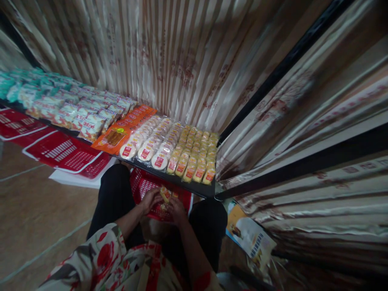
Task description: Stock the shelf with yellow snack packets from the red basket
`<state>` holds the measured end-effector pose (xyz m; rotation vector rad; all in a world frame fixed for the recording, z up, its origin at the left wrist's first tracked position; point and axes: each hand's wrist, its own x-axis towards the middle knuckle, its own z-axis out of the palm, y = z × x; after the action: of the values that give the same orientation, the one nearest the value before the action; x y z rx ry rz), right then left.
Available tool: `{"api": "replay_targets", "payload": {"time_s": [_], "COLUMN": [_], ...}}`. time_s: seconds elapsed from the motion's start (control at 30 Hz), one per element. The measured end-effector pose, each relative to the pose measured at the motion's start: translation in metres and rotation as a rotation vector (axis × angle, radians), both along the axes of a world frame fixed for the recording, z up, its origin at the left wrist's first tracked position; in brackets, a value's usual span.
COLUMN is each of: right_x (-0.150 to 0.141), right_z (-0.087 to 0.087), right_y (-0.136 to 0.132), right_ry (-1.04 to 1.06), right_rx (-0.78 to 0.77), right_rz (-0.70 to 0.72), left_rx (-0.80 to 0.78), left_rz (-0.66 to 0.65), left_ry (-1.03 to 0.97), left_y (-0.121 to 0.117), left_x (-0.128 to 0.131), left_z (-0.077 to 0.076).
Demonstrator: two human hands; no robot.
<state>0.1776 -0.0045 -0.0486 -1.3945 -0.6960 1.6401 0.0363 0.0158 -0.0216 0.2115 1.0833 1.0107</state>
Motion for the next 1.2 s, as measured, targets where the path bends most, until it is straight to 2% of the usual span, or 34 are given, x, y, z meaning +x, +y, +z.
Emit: {"api": "replay_targets", "payload": {"time_s": [0.2,0.67,1.2], "right_x": [-0.005,-0.014,-0.018], "right_z": [-0.006,-0.007,-0.01], "right_y": [-0.002,-0.005,-0.007], "right_ry": [0.014,-0.13,-0.276], "right_rx": [-0.069,0.001,0.054], "right_rz": [0.005,0.071,0.002], "left_rx": [0.048,-0.017,-0.002], "left_rz": [-0.026,0.021,-0.027], "left_ry": [0.065,0.094,0.114], "left_y": [-0.002,0.0,-0.002], "left_x": [0.001,0.0,0.001], "left_z": [0.0,-0.01,-0.017]}}
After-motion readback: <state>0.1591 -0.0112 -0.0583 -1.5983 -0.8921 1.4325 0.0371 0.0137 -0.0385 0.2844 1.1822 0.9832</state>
